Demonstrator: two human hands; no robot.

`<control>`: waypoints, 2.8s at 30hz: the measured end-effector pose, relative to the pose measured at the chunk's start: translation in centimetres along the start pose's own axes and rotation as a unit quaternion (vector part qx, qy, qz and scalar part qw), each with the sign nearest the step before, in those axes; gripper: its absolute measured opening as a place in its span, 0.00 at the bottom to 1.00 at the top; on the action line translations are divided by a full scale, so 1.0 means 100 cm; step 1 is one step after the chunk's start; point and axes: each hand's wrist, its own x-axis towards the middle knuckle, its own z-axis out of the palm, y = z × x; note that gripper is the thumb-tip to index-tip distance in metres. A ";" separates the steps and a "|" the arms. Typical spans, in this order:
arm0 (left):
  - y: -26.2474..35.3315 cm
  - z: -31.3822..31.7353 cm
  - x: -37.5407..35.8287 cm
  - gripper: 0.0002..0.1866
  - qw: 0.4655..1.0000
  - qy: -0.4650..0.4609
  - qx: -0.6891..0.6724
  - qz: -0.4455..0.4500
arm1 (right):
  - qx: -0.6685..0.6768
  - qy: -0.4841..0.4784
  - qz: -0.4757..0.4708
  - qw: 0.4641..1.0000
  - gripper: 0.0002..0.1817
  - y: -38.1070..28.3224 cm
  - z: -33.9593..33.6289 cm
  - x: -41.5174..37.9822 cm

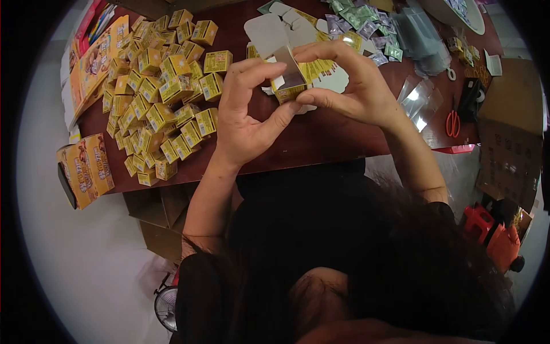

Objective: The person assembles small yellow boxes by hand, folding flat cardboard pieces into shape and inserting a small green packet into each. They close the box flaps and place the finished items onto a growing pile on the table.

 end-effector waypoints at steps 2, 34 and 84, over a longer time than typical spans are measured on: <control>0.001 -0.003 0.000 0.25 0.999 -0.018 0.033 -0.036 | 0.065 0.011 0.009 0.998 0.28 0.002 0.002 0.000; 0.011 -0.004 0.006 0.42 0.993 -0.022 -0.076 -0.082 | 0.181 -0.013 0.062 0.981 0.07 -0.006 0.004 0.025; 0.002 -0.059 -0.019 0.36 0.974 0.087 0.132 -0.161 | -0.264 -0.108 0.088 0.954 0.51 0.060 0.046 0.064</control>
